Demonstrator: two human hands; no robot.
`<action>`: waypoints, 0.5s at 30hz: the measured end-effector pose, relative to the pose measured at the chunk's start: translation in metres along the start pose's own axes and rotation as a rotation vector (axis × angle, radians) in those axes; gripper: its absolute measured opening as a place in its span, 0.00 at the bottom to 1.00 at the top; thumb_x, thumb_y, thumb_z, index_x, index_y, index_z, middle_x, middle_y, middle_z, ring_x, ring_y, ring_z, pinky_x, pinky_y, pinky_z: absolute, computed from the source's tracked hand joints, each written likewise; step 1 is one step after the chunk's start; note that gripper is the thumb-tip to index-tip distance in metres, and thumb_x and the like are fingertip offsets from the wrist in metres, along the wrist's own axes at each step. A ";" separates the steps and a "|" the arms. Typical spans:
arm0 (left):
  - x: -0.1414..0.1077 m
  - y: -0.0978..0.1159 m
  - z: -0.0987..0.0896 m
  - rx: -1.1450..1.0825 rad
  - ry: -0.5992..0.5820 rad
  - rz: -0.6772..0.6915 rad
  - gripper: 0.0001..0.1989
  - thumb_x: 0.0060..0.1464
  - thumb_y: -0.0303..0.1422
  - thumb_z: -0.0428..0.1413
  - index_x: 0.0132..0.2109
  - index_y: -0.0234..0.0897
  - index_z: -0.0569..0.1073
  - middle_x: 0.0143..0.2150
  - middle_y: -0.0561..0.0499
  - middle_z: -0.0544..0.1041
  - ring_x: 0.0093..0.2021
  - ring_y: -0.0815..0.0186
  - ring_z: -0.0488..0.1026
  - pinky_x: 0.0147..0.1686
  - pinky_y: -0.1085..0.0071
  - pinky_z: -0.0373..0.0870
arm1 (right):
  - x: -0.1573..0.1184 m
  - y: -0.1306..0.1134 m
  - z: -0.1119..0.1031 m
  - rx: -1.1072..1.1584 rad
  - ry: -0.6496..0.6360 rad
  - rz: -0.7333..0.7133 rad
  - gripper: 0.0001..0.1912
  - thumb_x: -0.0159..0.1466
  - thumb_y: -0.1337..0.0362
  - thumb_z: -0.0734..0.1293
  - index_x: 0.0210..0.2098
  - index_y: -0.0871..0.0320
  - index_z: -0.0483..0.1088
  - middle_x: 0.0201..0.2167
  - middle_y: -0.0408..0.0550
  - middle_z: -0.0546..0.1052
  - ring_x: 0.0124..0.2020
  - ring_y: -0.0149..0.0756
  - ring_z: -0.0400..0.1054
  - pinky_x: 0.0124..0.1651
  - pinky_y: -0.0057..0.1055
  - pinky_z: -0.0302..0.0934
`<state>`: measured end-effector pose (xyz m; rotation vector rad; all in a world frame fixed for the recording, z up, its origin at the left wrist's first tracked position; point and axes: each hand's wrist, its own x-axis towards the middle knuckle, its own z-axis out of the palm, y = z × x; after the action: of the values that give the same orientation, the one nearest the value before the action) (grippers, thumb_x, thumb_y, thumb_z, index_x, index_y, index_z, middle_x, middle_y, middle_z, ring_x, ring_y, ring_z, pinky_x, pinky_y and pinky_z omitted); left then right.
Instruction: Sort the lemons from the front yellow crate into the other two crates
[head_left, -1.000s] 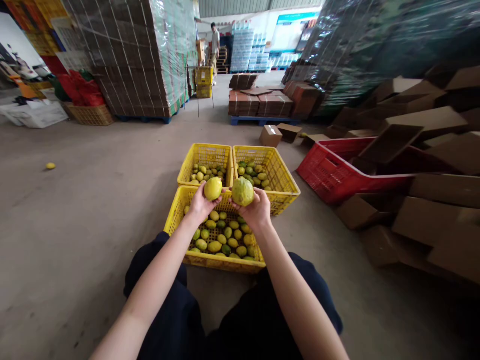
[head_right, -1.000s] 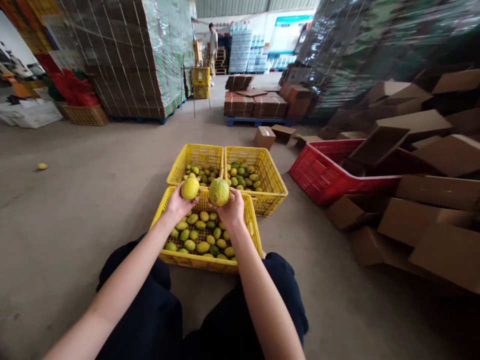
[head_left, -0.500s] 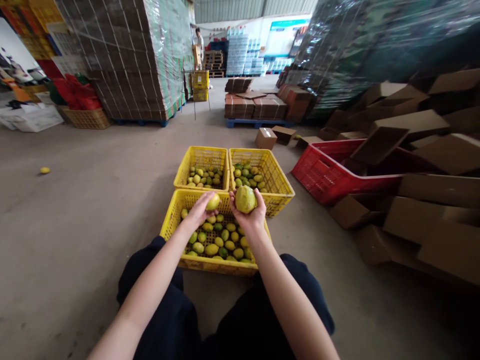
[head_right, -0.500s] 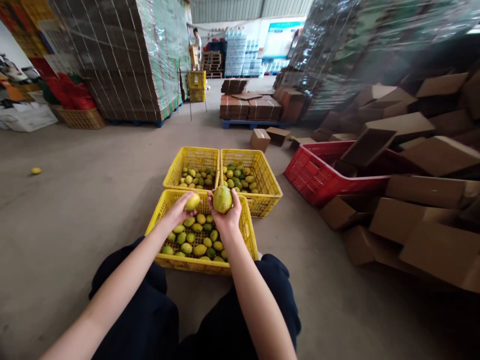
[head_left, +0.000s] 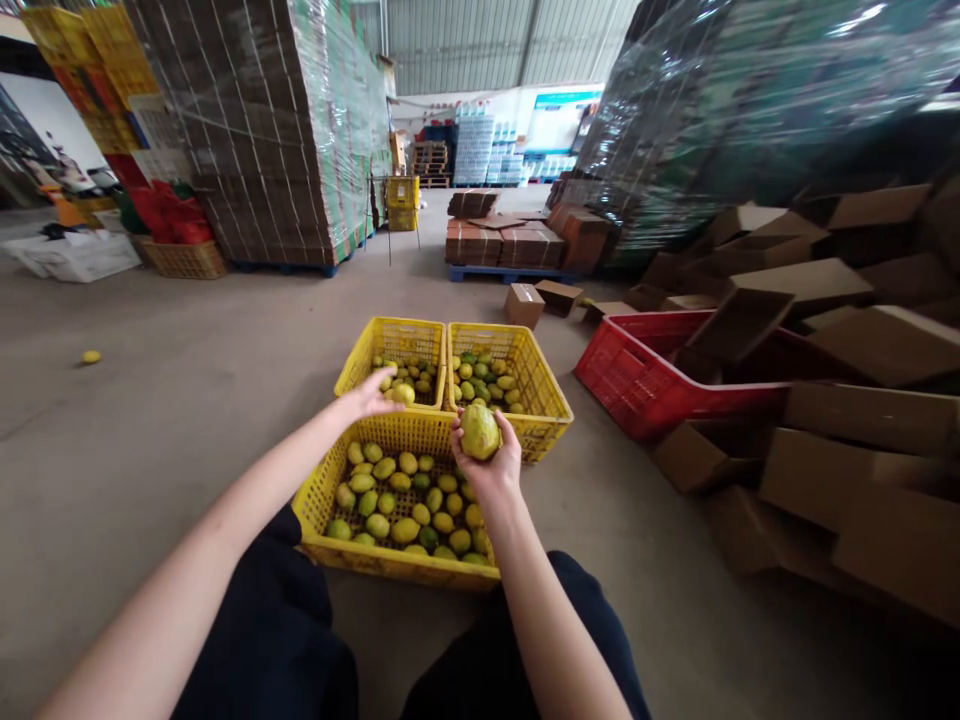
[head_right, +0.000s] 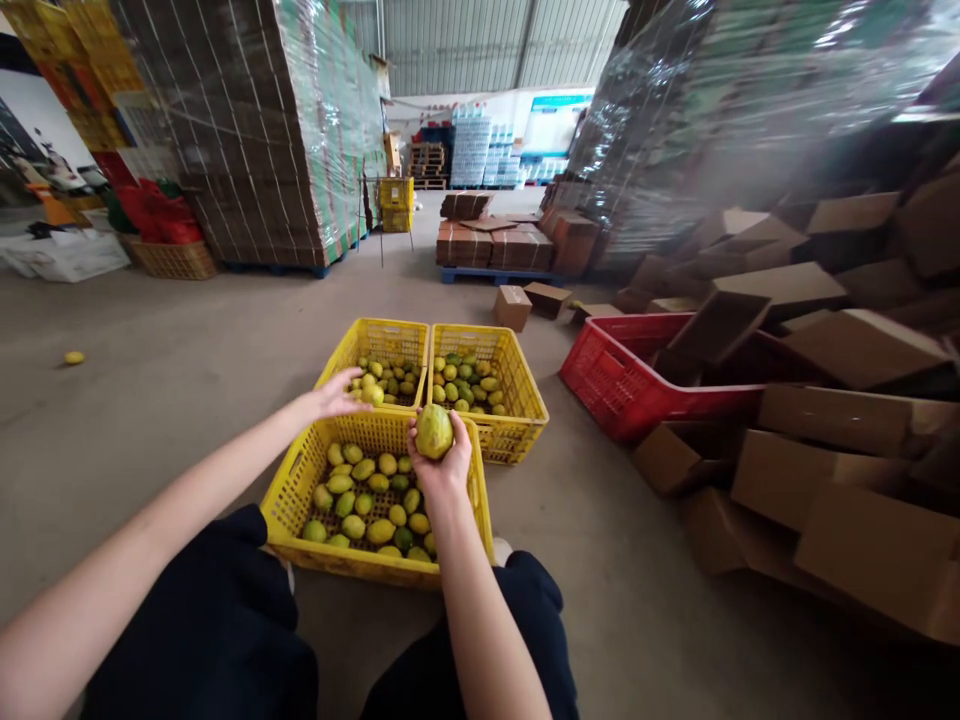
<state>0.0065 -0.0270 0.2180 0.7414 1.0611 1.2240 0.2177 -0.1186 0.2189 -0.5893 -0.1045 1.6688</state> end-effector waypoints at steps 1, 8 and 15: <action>0.014 0.020 0.005 0.057 0.168 0.002 0.15 0.53 0.42 0.61 0.43 0.39 0.70 0.35 0.50 0.74 0.23 0.69 0.74 0.26 0.73 0.74 | -0.001 -0.001 0.001 0.018 0.018 0.008 0.10 0.58 0.57 0.66 0.37 0.55 0.72 0.31 0.47 0.79 0.30 0.35 0.73 0.28 0.30 0.71; -0.018 0.006 -0.004 0.196 0.308 -0.073 0.03 0.56 0.29 0.55 0.39 0.38 0.67 0.31 0.54 0.71 0.27 0.72 0.74 0.33 0.74 0.73 | -0.004 -0.004 0.007 0.034 0.079 0.040 0.08 0.60 0.58 0.66 0.36 0.55 0.72 0.29 0.47 0.79 0.29 0.35 0.74 0.27 0.28 0.71; -0.093 -0.076 -0.039 0.875 -0.249 -0.237 0.09 0.47 0.38 0.62 0.32 0.39 0.73 0.32 0.49 0.79 0.37 0.59 0.80 0.39 0.68 0.73 | -0.002 0.022 -0.006 -0.206 0.087 0.158 0.07 0.62 0.58 0.67 0.33 0.55 0.69 0.24 0.46 0.77 0.26 0.37 0.74 0.24 0.30 0.70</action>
<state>-0.0016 -0.1372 0.1571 1.3424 1.4246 0.4049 0.2008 -0.1264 0.2055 -0.8433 -0.1720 1.7949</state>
